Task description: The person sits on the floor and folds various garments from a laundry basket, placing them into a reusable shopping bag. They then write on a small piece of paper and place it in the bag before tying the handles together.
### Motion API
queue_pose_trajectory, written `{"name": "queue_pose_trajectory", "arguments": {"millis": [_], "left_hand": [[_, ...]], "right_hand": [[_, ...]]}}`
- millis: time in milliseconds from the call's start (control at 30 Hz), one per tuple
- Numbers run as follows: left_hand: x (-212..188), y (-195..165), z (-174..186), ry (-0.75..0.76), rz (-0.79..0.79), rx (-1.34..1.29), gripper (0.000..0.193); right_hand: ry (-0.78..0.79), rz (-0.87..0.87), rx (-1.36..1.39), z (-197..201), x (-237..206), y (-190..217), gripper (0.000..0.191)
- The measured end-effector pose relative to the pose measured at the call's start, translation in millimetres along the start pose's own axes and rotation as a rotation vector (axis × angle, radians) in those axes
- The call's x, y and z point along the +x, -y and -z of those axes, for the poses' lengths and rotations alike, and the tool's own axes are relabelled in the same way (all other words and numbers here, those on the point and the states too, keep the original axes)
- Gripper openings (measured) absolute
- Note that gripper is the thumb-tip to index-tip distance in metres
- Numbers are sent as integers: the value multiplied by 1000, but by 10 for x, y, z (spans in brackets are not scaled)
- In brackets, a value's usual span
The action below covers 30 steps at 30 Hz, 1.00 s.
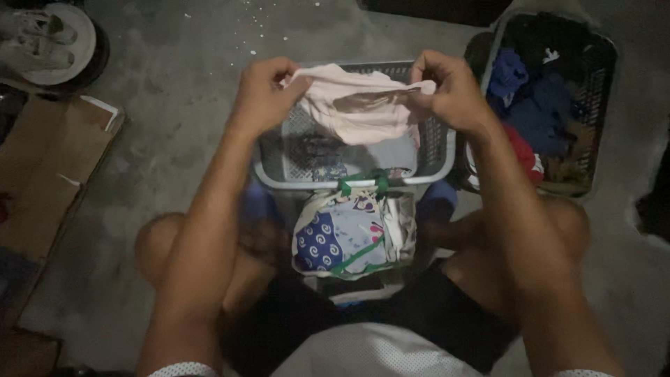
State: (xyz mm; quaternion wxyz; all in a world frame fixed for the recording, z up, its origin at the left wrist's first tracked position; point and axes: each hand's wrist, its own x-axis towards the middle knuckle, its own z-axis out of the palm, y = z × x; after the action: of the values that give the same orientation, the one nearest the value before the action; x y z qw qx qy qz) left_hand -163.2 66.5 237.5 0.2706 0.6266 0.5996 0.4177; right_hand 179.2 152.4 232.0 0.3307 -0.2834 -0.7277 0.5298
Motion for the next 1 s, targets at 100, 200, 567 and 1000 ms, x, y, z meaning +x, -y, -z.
{"name": "queue_pose_trajectory", "arguments": {"millis": [100,200,567,1000], "left_hand": [[-99,-34,-83,79,-75,-321,25],[-150,-159,-299,191,15,-577,26],[-418,-905,-620,682,-113,-631,33],[-431,-665,-279,540,205,-377,26]], "right_hand": [[26,-85,13,11,-252,170,21],[175,-37,45,-69,-396,369,15],[43,30,179,-430,-491,354,17],[148,-257,455,54,-481,-9,24]]}}
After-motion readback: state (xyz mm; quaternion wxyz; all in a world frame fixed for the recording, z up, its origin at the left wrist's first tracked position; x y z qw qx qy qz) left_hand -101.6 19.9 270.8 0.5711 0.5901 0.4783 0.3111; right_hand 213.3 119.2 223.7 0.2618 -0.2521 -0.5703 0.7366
